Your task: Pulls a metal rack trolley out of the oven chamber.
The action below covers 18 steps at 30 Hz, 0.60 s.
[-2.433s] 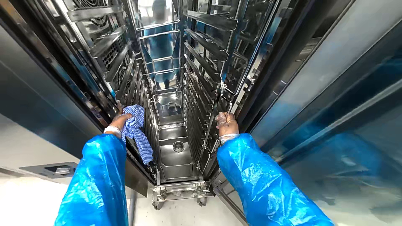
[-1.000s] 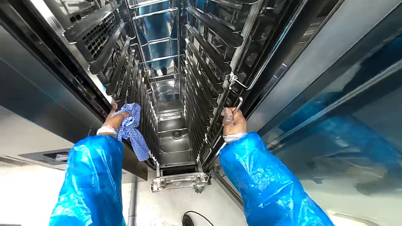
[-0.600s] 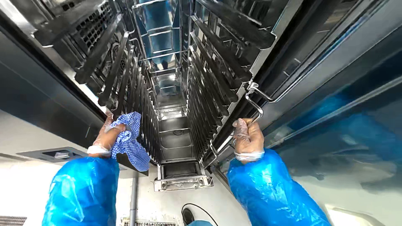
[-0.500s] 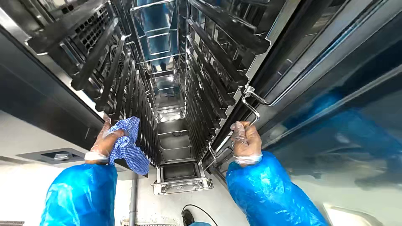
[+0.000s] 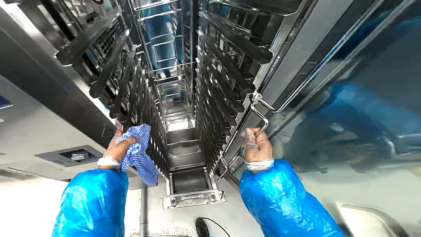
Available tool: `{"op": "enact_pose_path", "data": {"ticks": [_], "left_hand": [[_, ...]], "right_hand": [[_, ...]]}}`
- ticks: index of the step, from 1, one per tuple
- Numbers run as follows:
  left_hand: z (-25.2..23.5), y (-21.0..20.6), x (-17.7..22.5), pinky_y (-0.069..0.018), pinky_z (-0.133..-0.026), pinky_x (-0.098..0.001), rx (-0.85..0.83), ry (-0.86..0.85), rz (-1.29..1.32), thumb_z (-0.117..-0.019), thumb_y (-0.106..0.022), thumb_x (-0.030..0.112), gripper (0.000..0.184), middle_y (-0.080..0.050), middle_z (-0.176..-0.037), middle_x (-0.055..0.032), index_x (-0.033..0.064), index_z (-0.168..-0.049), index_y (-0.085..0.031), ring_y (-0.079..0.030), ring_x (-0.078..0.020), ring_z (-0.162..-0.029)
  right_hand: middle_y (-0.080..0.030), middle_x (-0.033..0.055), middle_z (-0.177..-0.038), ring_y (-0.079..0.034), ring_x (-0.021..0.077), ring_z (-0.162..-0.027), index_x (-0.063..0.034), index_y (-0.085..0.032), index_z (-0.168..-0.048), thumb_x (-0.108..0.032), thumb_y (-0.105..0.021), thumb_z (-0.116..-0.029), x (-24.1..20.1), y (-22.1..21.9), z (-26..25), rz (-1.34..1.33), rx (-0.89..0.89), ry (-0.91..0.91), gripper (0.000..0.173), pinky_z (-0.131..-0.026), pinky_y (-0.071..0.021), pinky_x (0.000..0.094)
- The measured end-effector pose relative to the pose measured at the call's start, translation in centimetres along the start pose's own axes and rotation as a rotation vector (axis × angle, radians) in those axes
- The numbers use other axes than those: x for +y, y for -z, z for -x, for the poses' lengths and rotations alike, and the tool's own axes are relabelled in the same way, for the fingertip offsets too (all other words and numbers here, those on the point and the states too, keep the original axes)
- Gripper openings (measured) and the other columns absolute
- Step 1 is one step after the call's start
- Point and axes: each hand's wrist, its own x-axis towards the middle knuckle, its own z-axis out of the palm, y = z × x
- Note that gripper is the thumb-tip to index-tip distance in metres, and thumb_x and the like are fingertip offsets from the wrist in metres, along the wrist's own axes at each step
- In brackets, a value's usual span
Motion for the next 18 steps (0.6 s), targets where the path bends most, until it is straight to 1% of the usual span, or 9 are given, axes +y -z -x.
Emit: {"op": "enact_pose_path", "data": {"ticks": [2,5,8,10,12,13,15,17,18], "left_hand": [[-0.2,0.3,0.0,-0.0524,-0.080,-0.0373,-0.014,0.013,0.023,-0.0956,-0.060,0.003,0.067,-0.062,-0.122,-0.0137,0.0167,-0.157,-0.035,-0.061,-0.0175,-0.096],[-0.3,0.3,-0.3,-0.0527,-0.076,-0.0341,-0.004,-0.004,0.025,-0.0934,-0.061,0.001,0.067,-0.063,-0.118,-0.0125,0.0150,-0.154,-0.037,-0.061,-0.0157,-0.092],[-0.2,0.2,-0.6,-0.0524,-0.081,-0.0374,0.003,-0.013,0.031,-0.0934,-0.061,-0.001,0.070,-0.062,-0.123,-0.0147,0.0144,-0.156,-0.035,-0.061,-0.0187,-0.097],[0.2,0.4,-0.7,-0.0523,-0.078,-0.0353,-0.015,-0.015,-0.006,-0.0928,-0.060,-0.002,0.068,-0.062,-0.119,-0.0139,0.0136,-0.155,-0.036,-0.061,-0.0174,-0.094],[0.8,0.5,-0.6,-0.0520,-0.080,-0.0385,-0.015,-0.004,0.003,-0.0934,-0.060,-0.002,0.065,-0.063,-0.119,-0.0158,0.0125,-0.153,-0.039,-0.061,-0.0202,-0.096],[1.1,0.6,-0.7,-0.0520,-0.080,-0.0382,-0.023,-0.005,0.023,-0.0941,-0.059,-0.002,0.064,-0.063,-0.119,-0.0157,0.0118,-0.153,-0.039,-0.061,-0.0199,-0.095],[1.5,1.1,-1.0,-0.0523,-0.077,-0.0328,-0.056,-0.018,0.061,-0.0931,-0.057,-0.003,0.064,-0.062,-0.114,-0.0126,0.0115,-0.153,-0.038,-0.061,-0.0155,-0.091],[1.9,1.5,-1.5,-0.0531,-0.071,-0.0282,-0.062,-0.043,0.076,-0.0915,-0.058,-0.005,0.065,-0.063,-0.107,-0.0109,0.0094,-0.152,-0.039,-0.062,-0.0122,-0.084],[2.2,1.5,-1.8,-0.0529,-0.072,-0.0284,-0.055,-0.045,0.085,-0.0899,-0.059,-0.006,0.066,-0.063,-0.107,-0.0115,0.0083,-0.151,-0.039,-0.062,-0.0125,-0.084]], "right_hand": [[-0.059,0.0076,-0.087,-0.054,0.0140,-0.071,-0.0020,-0.059,-0.116,-0.024,-0.045,-0.1106,-0.1,0.0,0.1,0.000,0.021,0.002,0.027,-0.069,-0.0461,0.0374],[-0.058,0.0071,-0.084,-0.053,0.0146,-0.070,-0.0031,-0.060,-0.115,-0.025,-0.045,-0.1104,0.2,-0.2,0.3,0.003,0.042,0.007,0.026,-0.068,-0.0452,0.0379],[-0.060,0.0108,-0.086,-0.056,0.0192,-0.072,-0.0023,-0.059,-0.116,-0.026,-0.046,-0.1105,0.3,-0.2,0.3,0.022,0.047,0.000,0.028,-0.069,-0.0462,0.0427],[-0.061,0.0127,-0.087,-0.057,0.0215,-0.073,-0.0012,-0.059,-0.116,-0.024,-0.046,-0.1105,0.2,0.0,0.6,0.034,0.033,0.001,0.027,-0.069,-0.0460,0.0449],[-0.062,0.0140,-0.090,-0.058,0.0234,-0.076,-0.0008,-0.059,-0.117,-0.023,-0.045,-0.1109,0.0,0.3,0.9,0.037,0.022,0.001,0.027,-0.071,-0.0465,0.0462],[-0.063,0.0144,-0.090,-0.058,0.0234,-0.076,-0.0006,-0.059,-0.117,-0.023,-0.046,-0.1105,0.1,0.4,1.1,0.036,0.029,0.008,0.027,-0.071,-0.0467,0.0461],[-0.062,0.0126,-0.089,-0.058,0.0202,-0.075,-0.0006,-0.059,-0.116,-0.022,-0.046,-0.1103,0.0,0.8,1.5,0.023,0.032,0.007,0.026,-0.070,-0.0467,0.0433],[-0.059,0.0092,-0.085,-0.054,0.0156,-0.070,-0.0007,-0.059,-0.115,-0.022,-0.046,-0.1096,0.4,1.2,2.1,0.011,0.032,0.012,0.026,-0.066,-0.0457,0.0391],[-0.057,0.0080,-0.083,-0.053,0.0143,-0.068,-0.0004,-0.058,-0.114,-0.022,-0.045,-0.1094,0.7,1.3,2.5,0.007,0.033,0.014,0.026,-0.065,-0.0453,0.0379]]}}
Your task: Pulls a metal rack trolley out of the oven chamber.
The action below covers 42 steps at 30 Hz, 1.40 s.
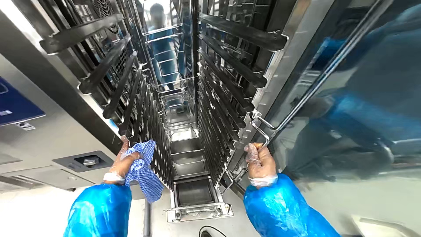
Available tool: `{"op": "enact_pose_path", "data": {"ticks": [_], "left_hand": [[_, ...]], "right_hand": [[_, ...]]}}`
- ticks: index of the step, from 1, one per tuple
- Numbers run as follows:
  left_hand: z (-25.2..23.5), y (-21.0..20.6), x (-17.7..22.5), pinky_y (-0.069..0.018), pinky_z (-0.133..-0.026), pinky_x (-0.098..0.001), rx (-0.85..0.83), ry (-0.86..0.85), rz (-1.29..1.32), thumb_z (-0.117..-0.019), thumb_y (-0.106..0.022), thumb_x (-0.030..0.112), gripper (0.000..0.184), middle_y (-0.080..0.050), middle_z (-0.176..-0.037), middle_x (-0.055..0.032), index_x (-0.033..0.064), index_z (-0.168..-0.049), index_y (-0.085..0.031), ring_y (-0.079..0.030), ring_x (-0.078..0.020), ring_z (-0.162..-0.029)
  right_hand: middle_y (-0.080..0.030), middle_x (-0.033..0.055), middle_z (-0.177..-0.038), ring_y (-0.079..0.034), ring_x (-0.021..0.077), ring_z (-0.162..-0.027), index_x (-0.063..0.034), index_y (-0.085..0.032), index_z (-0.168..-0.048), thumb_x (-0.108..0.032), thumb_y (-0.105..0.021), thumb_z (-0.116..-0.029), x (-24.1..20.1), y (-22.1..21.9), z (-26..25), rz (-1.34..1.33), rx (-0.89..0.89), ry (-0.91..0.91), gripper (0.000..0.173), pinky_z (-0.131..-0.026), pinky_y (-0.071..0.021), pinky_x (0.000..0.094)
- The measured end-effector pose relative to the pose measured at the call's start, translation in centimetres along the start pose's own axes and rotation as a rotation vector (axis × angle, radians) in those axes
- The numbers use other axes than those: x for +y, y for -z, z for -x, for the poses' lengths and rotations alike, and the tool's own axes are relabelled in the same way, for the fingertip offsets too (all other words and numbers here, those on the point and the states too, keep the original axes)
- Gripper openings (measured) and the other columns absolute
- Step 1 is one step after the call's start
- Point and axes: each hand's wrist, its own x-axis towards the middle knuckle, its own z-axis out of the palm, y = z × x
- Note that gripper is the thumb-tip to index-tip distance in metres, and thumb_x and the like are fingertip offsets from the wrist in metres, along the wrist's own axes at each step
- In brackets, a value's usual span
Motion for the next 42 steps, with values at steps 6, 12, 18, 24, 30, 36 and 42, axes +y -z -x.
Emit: {"op": "enact_pose_path", "data": {"ticks": [6,12,18,24,30,36,42], "left_hand": [[0.7,-0.4,0.4,-0.0529,-0.071,-0.0248,0.052,-0.010,0.048,-0.0875,-0.059,-0.010,0.060,-0.063,-0.105,-0.0102,0.0032,-0.144,-0.045,-0.062,-0.0103,-0.084],[-0.7,-0.8,0.6,-0.0531,-0.073,-0.0281,0.087,0.005,0.053,-0.0903,-0.059,-0.006,0.058,-0.064,-0.106,-0.0118,0.0032,-0.146,-0.045,-0.062,-0.0129,-0.085],[-2.2,-0.9,0.9,-0.0538,-0.069,-0.0237,0.079,-0.031,0.039,-0.0866,-0.059,-0.007,0.053,-0.064,-0.100,-0.0089,0.0007,-0.138,-0.049,-0.064,-0.0090,-0.081],[-1.6,-0.4,0.3,-0.0541,-0.071,-0.0229,0.063,-0.047,0.011,-0.0834,-0.060,-0.006,0.059,-0.064,-0.103,-0.0088,0.0008,-0.140,-0.047,-0.064,-0.0079,-0.084],[-0.3,0.8,0.1,-0.0550,-0.074,-0.0224,0.029,-0.022,0.005,-0.0813,-0.061,-0.008,0.065,-0.065,-0.107,-0.0098,0.0004,-0.143,-0.044,-0.065,-0.0081,-0.087],[-0.9,1.0,0.1,-0.0546,-0.079,-0.0293,0.024,-0.004,-0.034,-0.0844,-0.063,-0.006,0.069,-0.065,-0.115,-0.0128,0.0040,-0.150,-0.042,-0.064,-0.0134,-0.093],[-2.0,0.2,0.2,-0.0526,-0.088,-0.0407,0.037,0.009,-0.082,-0.0867,-0.065,-0.004,0.071,-0.063,-0.125,-0.0184,0.0062,-0.152,-0.041,-0.063,-0.0233,-0.104]], "right_hand": [[-0.051,-0.0001,-0.077,-0.047,0.0038,-0.063,0.0000,-0.059,-0.108,-0.021,-0.047,-0.1082,0.2,0.1,0.2,-0.076,0.034,0.010,0.024,-0.061,-0.0419,0.0250],[-0.047,-0.0048,-0.069,-0.044,0.0008,-0.055,-0.0033,-0.059,-0.102,-0.023,-0.049,-0.1073,0.2,-0.5,-1.4,-0.091,0.017,0.009,0.023,-0.055,-0.0390,0.0218],[-0.049,-0.0011,-0.072,-0.045,0.0051,-0.059,-0.0003,-0.059,-0.104,-0.023,-0.049,-0.1066,-0.1,-1.1,-2.5,-0.052,-0.006,0.021,0.025,-0.059,-0.0409,0.0279],[-0.047,-0.0048,-0.071,-0.043,-0.0002,-0.056,-0.0027,-0.058,-0.102,-0.023,-0.050,-0.1060,0.1,-1.0,-1.8,-0.092,0.012,-0.004,0.022,-0.056,-0.0392,0.0214],[-0.047,-0.0062,-0.073,-0.043,-0.0036,-0.057,-0.0010,-0.057,-0.105,-0.026,-0.049,-0.1056,0.5,-0.6,-0.4,-0.101,0.038,0.021,0.026,-0.056,-0.0399,0.0181],[-0.047,-0.0044,-0.074,-0.043,-0.0008,-0.057,-0.0009,-0.057,-0.109,-0.024,-0.048,-0.1067,0.0,-0.8,-0.3,-0.099,0.059,-0.017,0.025,-0.057,-0.0402,0.0211],[-0.048,0.0006,-0.072,-0.044,0.0079,-0.058,0.0009,-0.058,-0.108,-0.023,-0.049,-0.1081,0.0,-1.1,-1.5,-0.031,0.059,-0.018,0.026,-0.058,-0.0410,0.0312]]}}
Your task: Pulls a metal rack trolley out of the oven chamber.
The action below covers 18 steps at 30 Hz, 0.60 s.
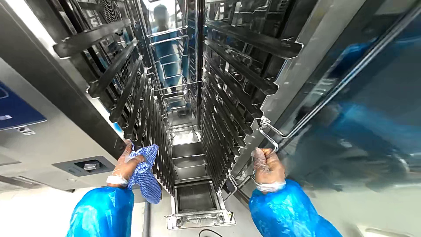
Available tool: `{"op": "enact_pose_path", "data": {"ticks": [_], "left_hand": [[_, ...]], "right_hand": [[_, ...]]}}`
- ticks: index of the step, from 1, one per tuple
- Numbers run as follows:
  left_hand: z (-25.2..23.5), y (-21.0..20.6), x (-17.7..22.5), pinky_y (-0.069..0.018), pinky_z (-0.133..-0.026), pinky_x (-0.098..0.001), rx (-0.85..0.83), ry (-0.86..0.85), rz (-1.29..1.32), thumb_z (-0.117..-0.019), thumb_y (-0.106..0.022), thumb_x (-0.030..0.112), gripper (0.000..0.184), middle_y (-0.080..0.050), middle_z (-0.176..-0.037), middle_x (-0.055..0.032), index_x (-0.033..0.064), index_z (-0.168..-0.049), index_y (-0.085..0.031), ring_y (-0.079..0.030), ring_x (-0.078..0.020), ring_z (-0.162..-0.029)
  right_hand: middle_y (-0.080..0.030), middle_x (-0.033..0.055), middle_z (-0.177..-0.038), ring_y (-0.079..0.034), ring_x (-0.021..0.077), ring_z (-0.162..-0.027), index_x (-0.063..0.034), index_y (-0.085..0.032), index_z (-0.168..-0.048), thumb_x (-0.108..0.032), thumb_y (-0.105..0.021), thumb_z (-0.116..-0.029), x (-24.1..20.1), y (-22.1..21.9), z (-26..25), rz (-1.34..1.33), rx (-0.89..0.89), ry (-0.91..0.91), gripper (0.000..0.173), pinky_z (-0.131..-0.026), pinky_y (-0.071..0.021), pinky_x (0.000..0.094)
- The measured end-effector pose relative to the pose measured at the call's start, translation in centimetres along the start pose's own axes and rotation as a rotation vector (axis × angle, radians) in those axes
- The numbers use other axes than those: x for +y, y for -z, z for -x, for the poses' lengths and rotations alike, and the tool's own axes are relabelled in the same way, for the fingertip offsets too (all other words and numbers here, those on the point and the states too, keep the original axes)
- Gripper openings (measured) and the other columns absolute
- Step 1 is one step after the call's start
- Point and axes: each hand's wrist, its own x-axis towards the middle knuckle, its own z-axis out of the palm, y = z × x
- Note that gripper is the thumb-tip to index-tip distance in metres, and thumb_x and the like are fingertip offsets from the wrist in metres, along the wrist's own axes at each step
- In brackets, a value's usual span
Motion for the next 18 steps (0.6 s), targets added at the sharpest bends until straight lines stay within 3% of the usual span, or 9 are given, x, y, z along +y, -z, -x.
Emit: {"op": "enact_pose_path", "data": {"ticks": [3,7,13,18], "left_hand": [[1.3,-0.4,-0.1,-0.0538,-0.079,-0.0317,0.009,-0.016,0.040,-0.0873,-0.061,-0.006,0.069,-0.064,-0.114,-0.0145,0.0058,-0.152,-0.039,-0.064,-0.0155,-0.091],[2.0,-0.3,0.1,-0.0531,-0.077,-0.0295,0.014,-0.007,0.043,-0.0873,-0.061,-0.008,0.066,-0.064,-0.112,-0.0133,0.0046,-0.150,-0.042,-0.063,-0.0138,-0.090],[3.1,0.4,-0.7,-0.0542,-0.073,-0.0240,0.020,-0.033,0.044,-0.0818,-0.062,-0.005,0.065,-0.064,-0.106,-0.0096,0.0011,-0.143,-0.044,-0.064,-0.0087,-0.086],[3.8,0.7,-0.4,-0.0535,-0.077,-0.0240,-0.001,-0.054,0.030,-0.0809,-0.062,-0.004,0.066,-0.063,-0.112,-0.0103,0.0006,-0.144,-0.044,-0.063,-0.0084,-0.091]], "right_hand": [[-0.052,0.0042,-0.072,-0.048,0.0122,-0.059,0.0011,-0.060,-0.107,-0.026,-0.050,-0.1076,1.0,0.2,0.1,0.043,0.019,0.054,0.029,-0.059,-0.0433,0.0369],[-0.050,0.0018,-0.072,-0.046,0.0090,-0.058,-0.0001,-0.059,-0.107,-0.026,-0.050,-0.1076,0.7,0.9,0.5,0.031,-0.020,0.046,0.027,-0.058,-0.0419,0.0333],[-0.045,-0.0072,-0.070,-0.042,-0.0028,-0.055,-0.0032,-0.055,-0.102,-0.028,-0.050,-0.1055,1.2,1.5,2.1,-0.059,-0.003,0.058,0.026,-0.054,-0.0391,0.0194],[-0.045,-0.0065,-0.068,-0.042,-0.0012,-0.054,-0.0031,-0.056,-0.099,-0.028,-0.050,-0.1045,1.1,1.5,2.1,-0.030,0.014,0.068,0.026,-0.054,-0.0392,0.0214]]}}
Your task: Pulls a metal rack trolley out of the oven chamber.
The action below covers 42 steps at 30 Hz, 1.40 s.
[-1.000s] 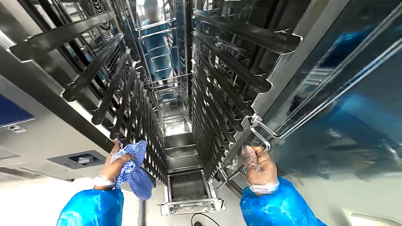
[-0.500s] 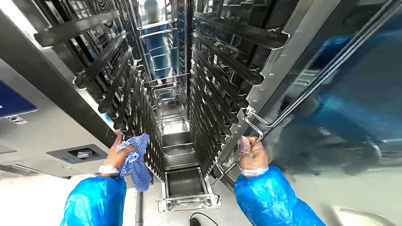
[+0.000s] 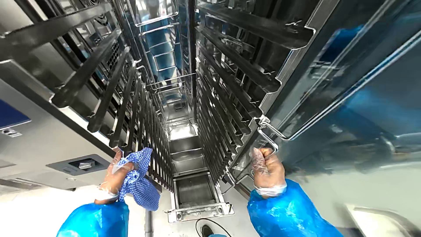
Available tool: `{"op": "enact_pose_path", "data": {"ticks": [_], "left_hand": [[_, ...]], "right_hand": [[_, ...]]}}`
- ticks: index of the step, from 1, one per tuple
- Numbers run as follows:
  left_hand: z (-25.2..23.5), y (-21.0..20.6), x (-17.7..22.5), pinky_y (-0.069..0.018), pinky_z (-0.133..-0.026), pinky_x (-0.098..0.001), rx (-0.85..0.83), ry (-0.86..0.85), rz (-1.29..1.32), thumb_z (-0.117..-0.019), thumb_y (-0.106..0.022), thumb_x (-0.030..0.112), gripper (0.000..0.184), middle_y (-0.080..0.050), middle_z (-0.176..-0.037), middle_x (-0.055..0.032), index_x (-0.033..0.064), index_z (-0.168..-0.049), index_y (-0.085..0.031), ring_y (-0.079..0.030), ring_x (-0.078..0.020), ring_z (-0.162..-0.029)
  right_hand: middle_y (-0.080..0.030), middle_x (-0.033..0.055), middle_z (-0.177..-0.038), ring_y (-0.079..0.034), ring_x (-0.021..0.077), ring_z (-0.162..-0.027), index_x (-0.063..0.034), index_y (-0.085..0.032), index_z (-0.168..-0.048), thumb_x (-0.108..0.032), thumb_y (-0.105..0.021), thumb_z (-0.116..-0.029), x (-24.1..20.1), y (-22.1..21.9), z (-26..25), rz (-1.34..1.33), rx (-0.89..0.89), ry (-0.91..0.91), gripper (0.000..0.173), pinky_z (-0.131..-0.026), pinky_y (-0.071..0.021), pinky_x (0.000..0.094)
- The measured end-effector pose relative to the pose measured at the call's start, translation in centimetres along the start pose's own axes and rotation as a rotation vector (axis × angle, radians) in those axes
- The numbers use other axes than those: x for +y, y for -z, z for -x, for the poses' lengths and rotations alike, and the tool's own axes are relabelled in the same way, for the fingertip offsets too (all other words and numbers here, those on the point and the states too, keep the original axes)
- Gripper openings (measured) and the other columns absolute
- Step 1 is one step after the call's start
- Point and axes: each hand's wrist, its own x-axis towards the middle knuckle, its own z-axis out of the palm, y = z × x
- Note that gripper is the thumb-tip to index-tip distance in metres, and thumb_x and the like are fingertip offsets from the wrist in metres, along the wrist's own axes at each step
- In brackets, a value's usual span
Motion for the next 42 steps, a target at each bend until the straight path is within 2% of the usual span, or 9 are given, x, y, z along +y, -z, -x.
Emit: {"op": "enact_pose_path", "data": {"ticks": [6,10,15,22,26,30,34,38,42], "left_hand": [[-1.6,-0.4,0.0,-0.0532,-0.079,-0.0238,0.000,-0.005,0.005,-0.0821,-0.061,-0.008,0.066,-0.063,-0.113,-0.0117,-0.0002,-0.145,-0.043,-0.063,-0.0091,-0.093],[-1.5,0.0,-0.4,-0.0535,-0.078,-0.0227,-0.018,-0.002,-0.002,-0.0808,-0.062,-0.006,0.068,-0.063,-0.114,-0.0103,0.0018,-0.146,-0.042,-0.063,-0.0076,-0.093],[-1.5,0.4,-1.4,-0.0534,-0.078,-0.0256,-0.039,0.011,0.009,-0.0851,-0.060,-0.007,0.070,-0.063,-0.115,-0.0114,0.0052,-0.150,-0.038,-0.063,-0.0103,-0.092],[-0.6,0.8,-0.7,-0.0534,-0.079,-0.0379,-0.067,0.045,-0.052,-0.0920,-0.060,-0.005,0.067,-0.062,-0.119,-0.0143,0.0128,-0.152,-0.039,-0.062,-0.0188,-0.094],[-2.7,1.1,-1.8,-0.0474,-0.102,-0.0617,-0.096,-0.043,-0.229,-0.0902,-0.072,0.009,0.073,-0.059,-0.137,-0.0238,0.0121,-0.155,-0.039,-0.059,-0.0386,-0.124],[-2.8,0.6,-1.3,-0.0427,-0.105,-0.0650,-0.039,-0.041,-0.290,-0.0892,-0.074,0.012,0.073,-0.057,-0.140,-0.0237,0.0146,-0.154,-0.042,-0.055,-0.0405,-0.130],[-2.8,-0.2,-1.5,-0.0459,-0.103,-0.0606,-0.001,-0.025,-0.179,-0.0877,-0.072,0.007,0.074,-0.057,-0.141,-0.0221,0.0144,-0.155,-0.041,-0.057,-0.0366,-0.127],[-3.1,-1.0,-2.1,-0.0511,-0.093,-0.0486,0.002,-0.037,-0.016,-0.0876,-0.067,0.000,0.066,-0.059,-0.131,-0.0202,0.0063,-0.149,-0.043,-0.060,-0.0272,-0.112],[-1.5,-1.6,-2.3,-0.0507,-0.094,-0.0471,0.049,-0.043,-0.049,-0.0888,-0.065,0.002,0.066,-0.058,-0.133,-0.0193,0.0068,-0.150,-0.041,-0.059,-0.0254,-0.113]], "right_hand": [[-0.050,-0.0005,-0.073,-0.047,0.0054,-0.059,0.0003,-0.058,-0.106,-0.023,-0.051,-0.1065,-0.5,-0.8,-0.7,0.025,-0.004,-0.047,0.024,-0.059,-0.0425,0.0280],[-0.048,-0.0033,-0.072,-0.044,0.0005,-0.057,-0.0013,-0.057,-0.104,-0.024,-0.051,-0.1060,-0.2,-0.9,-0.5,0.033,0.029,-0.024,0.024,-0.056,-0.0402,0.0224],[-0.055,0.0097,-0.076,-0.052,0.0198,-0.064,0.0008,-0.058,-0.110,-0.025,-0.050,-0.1091,-1.9,-0.4,0.5,0.147,0.032,-0.079,0.027,-0.062,-0.0439,0.0438],[-0.061,0.0199,-0.088,-0.058,0.0302,-0.075,0.0035,-0.057,-0.118,-0.027,-0.046,-0.1108,-3.2,0.0,0.8,0.149,0.000,-0.145,0.033,-0.072,-0.0469,0.0526],[-0.066,0.0291,-0.109,-0.066,0.0410,-0.100,0.0053,-0.058,-0.127,-0.029,-0.043,-0.1117,-3.2,-0.1,0.3,0.201,-0.021,-0.130,0.040,-0.090,-0.0493,0.0588],[-0.067,0.0273,-0.111,-0.066,0.0385,-0.103,0.0043,-0.058,-0.128,-0.030,-0.043,-0.1118,-2.4,-0.4,-0.5,0.170,-0.013,-0.116,0.041,-0.093,-0.0494,0.0554],[-0.066,0.0231,-0.107,-0.064,0.0310,-0.092,0.0039,-0.057,-0.127,-0.030,-0.044,-0.1113,-1.0,-0.3,-1.6,0.107,-0.057,-0.073,0.040,-0.087,-0.0503,0.0493],[-0.066,0.0252,-0.114,-0.065,0.0334,-0.101,0.0034,-0.056,-0.131,-0.030,-0.043,-0.1118,-1.5,0.4,-1.9,0.092,-0.118,-0.083,0.040,-0.093,-0.0497,0.0501],[-0.066,0.0286,-0.119,-0.065,0.0387,-0.114,0.0052,-0.054,-0.134,-0.028,-0.043,-0.1119,-2.8,1.4,-0.2,0.149,-0.163,-0.105,0.042,-0.101,-0.0485,0.0529]]}}
